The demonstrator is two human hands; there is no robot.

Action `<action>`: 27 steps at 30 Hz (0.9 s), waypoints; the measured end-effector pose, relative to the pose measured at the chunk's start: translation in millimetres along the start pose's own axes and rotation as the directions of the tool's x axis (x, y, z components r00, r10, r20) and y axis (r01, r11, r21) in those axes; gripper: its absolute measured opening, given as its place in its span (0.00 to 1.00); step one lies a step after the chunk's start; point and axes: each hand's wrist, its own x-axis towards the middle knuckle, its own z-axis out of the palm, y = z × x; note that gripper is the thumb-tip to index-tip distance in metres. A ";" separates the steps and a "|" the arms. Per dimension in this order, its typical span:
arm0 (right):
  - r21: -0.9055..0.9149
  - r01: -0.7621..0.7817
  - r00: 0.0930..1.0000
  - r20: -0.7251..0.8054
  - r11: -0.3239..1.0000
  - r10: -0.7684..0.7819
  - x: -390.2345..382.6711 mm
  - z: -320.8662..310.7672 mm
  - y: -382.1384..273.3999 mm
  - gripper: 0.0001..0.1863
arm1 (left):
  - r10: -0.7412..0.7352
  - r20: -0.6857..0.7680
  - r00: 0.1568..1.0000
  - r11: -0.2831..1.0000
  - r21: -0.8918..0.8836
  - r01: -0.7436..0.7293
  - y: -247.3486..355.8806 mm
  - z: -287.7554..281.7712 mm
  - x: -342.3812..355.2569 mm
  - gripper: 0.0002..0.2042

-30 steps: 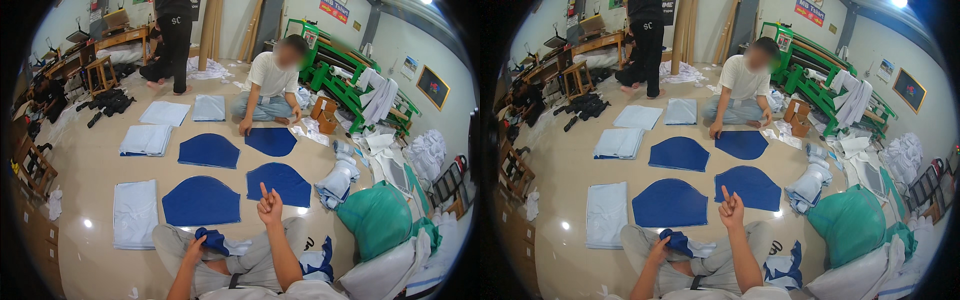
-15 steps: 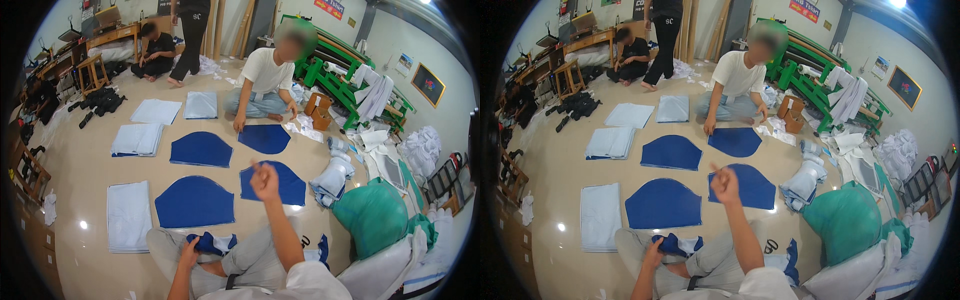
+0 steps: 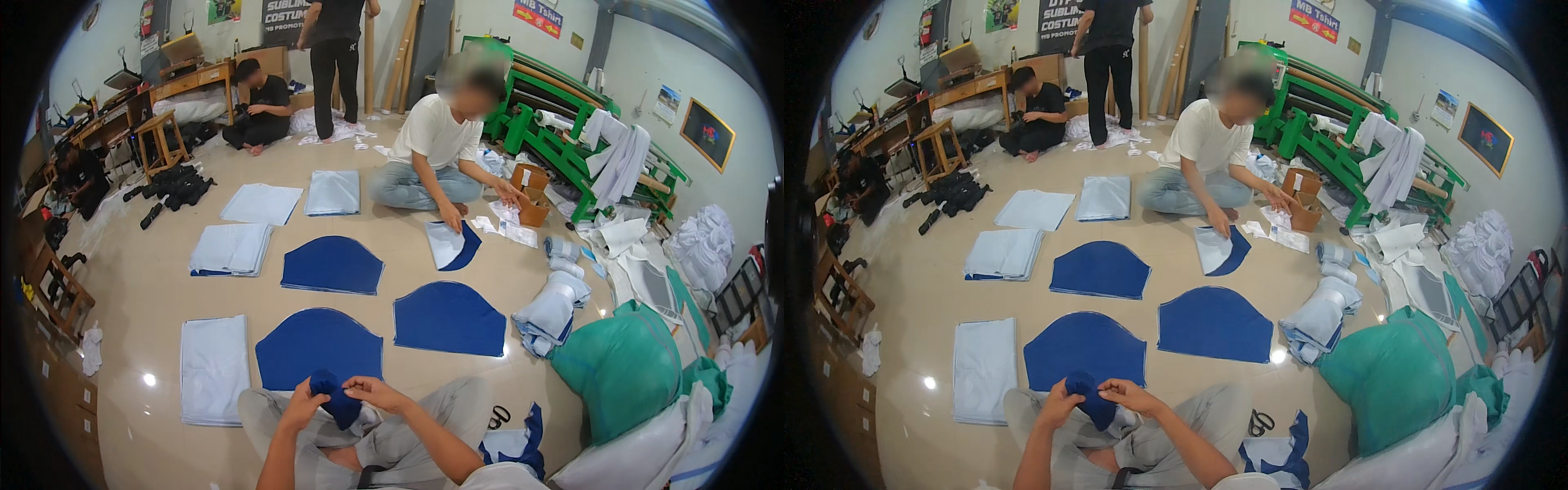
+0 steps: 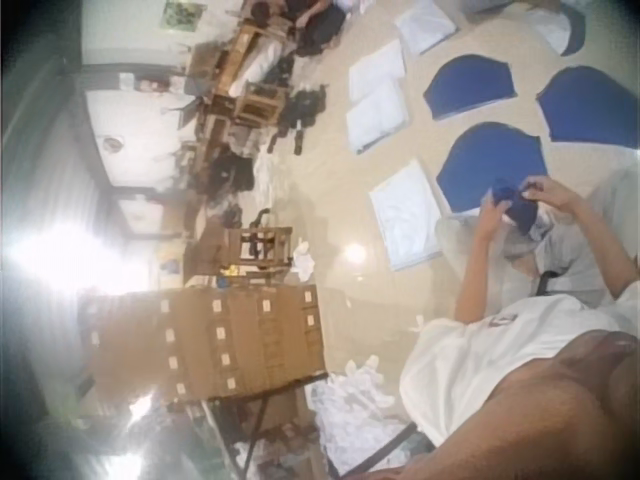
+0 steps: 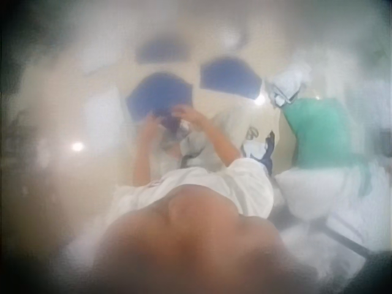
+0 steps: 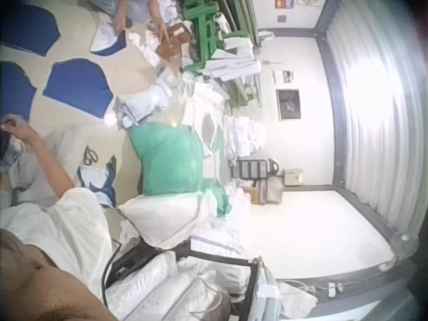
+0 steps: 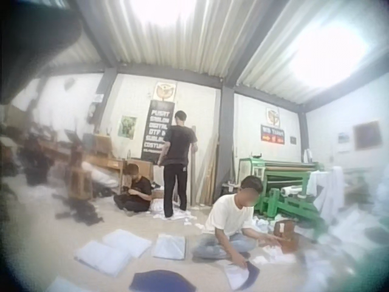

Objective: The person uses scissors to cut a small white strip of material and then handles several blue fabric garment pieces, aligning and stacking them on the floor.

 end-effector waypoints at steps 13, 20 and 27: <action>-0.342 0.348 0.922 -0.042 0.873 -0.385 -55.1 0.8 -69.0 0.15 | 0.084 -0.107 0.991 0.996 0.041 -0.080 40.9 43.8 5.0 0.06; -0.559 0.418 0.802 -0.143 0.716 -0.580 -65.6 24.3 -96.8 0.14 | -0.087 -0.033 0.996 0.942 0.324 0.093 26.0 -1.3 -5.0 0.07; -0.515 0.377 0.874 -0.078 0.770 -0.480 -47.5 69.5 -107.1 0.13 | -0.048 -0.029 0.998 0.989 -0.145 0.043 32.8 35.0 -3.7 0.05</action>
